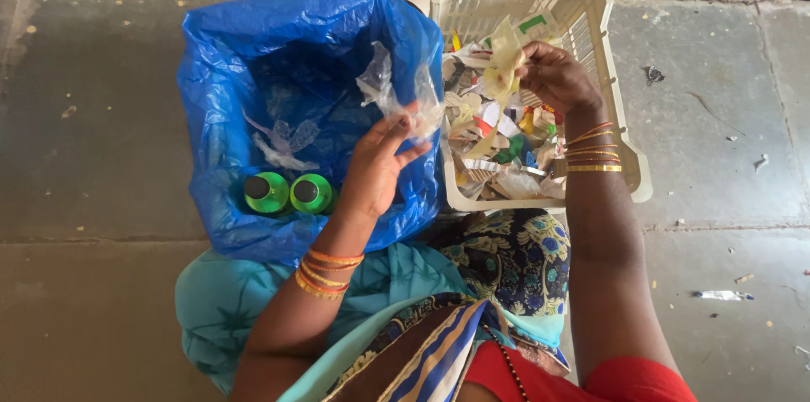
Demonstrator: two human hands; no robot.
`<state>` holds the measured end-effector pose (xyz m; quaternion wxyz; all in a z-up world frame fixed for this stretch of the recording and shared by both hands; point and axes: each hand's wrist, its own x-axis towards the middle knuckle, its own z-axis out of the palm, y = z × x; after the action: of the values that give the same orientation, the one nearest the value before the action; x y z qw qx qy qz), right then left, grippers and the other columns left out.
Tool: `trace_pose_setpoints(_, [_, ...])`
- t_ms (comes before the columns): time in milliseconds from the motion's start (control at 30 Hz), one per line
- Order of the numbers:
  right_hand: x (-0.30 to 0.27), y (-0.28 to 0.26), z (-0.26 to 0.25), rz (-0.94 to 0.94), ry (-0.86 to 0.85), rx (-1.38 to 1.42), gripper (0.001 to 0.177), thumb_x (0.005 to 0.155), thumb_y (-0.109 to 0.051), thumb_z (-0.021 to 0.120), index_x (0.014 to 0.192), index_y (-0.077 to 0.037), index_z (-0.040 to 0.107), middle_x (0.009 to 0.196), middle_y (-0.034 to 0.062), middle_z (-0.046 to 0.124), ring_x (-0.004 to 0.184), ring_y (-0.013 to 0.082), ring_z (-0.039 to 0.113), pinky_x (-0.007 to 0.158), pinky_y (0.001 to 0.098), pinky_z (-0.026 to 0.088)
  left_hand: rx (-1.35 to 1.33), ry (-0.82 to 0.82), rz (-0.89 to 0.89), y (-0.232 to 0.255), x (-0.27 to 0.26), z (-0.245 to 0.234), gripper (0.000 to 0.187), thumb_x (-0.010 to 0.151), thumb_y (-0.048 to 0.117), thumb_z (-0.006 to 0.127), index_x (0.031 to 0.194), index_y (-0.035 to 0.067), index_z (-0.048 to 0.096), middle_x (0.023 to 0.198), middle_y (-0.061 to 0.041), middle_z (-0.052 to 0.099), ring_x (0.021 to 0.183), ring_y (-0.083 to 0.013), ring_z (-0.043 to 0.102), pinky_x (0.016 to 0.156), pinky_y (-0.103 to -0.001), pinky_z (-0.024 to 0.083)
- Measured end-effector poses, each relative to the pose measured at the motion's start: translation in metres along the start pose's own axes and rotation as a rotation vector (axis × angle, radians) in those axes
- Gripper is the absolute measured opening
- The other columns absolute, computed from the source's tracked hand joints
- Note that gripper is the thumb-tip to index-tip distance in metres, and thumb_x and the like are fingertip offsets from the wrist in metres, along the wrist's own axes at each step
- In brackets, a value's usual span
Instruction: The person sits on the floor and sorts items from a white plastic basket into a blue plastic bag. They handle green plastic bottles, clear plastic wrappers, and small pieces of paper or cardboard, placing them one by one into the bag.
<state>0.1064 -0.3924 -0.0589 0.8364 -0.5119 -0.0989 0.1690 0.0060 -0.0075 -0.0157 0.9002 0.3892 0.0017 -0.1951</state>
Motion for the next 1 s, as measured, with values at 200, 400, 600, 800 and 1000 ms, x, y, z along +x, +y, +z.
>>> trace_pose_setpoints(200, [0.005, -0.002, 0.05, 0.021, -0.188, -0.097, 0.018, 0.1, 0.003, 0.064, 0.117, -0.001, 0.071, 0.109, 0.0101, 0.074, 0.1, 0.0195, 0.071, 0.093, 0.0345, 0.058, -0.088, -0.076, -0.052, -0.022, 0.054, 0.02, 0.037, 0.095, 0.023, 0.073, 0.126, 0.005, 0.065, 0.127, -0.007, 0.067, 0.124, -0.0199, 0.059, 0.095, -0.052, 0.057])
trace_pose_setpoints(400, [-0.01, -0.011, 0.112, 0.046, -0.026, -0.427, 0.016, 0.097, -0.001, 0.068, 0.113, -0.002, 0.071, 0.111, 0.0069, 0.075, 0.1, 0.0155, 0.069, 0.092, 0.0305, 0.056, -0.046, -0.109, -0.054, -0.032, 0.07, 0.026, 0.031, 0.099, 0.025, 0.075, 0.121, 0.004, 0.072, 0.116, -0.005, 0.073, 0.107, -0.0171, 0.063, 0.092, -0.038, 0.052])
trace_pose_setpoints(600, [-0.033, -0.016, 0.132, -0.091, 0.149, -0.088, 0.013, 0.104, 0.003, 0.063, 0.114, -0.002, 0.069, 0.109, 0.0102, 0.073, 0.097, 0.0172, 0.065, 0.084, 0.0286, 0.052, -0.197, -0.058, 0.029, -0.002, 0.047, -0.004, 0.021, 0.096, 0.019, 0.075, 0.112, 0.006, 0.072, 0.107, -0.005, 0.073, 0.099, -0.0153, 0.066, 0.09, -0.036, 0.056])
trace_pose_setpoints(800, [-0.036, -0.006, 0.124, -0.264, 0.234, 0.205, 0.027, 0.097, 0.011, 0.052, 0.118, -0.002, 0.063, 0.123, 0.0147, 0.068, 0.116, 0.0236, 0.068, 0.101, 0.0347, 0.059, -0.208, -0.027, 0.1, 0.011, 0.026, -0.019, 0.018, 0.098, 0.009, 0.071, 0.116, 0.005, 0.072, 0.107, -0.004, 0.072, 0.097, -0.014, 0.067, 0.088, -0.033, 0.055])
trace_pose_setpoints(1000, [-0.031, -0.001, 0.128, -0.289, 0.269, 0.25, 0.036, 0.095, 0.012, 0.051, 0.127, 0.004, 0.063, 0.132, 0.0156, 0.066, 0.111, 0.0227, 0.067, 0.093, 0.0315, 0.057, -0.179, -0.014, 0.164, 0.005, 0.021, -0.023, 0.023, 0.095, 0.002, 0.069, 0.117, 0.002, 0.072, 0.107, -0.004, 0.073, 0.096, -0.0146, 0.069, 0.087, -0.033, 0.056])
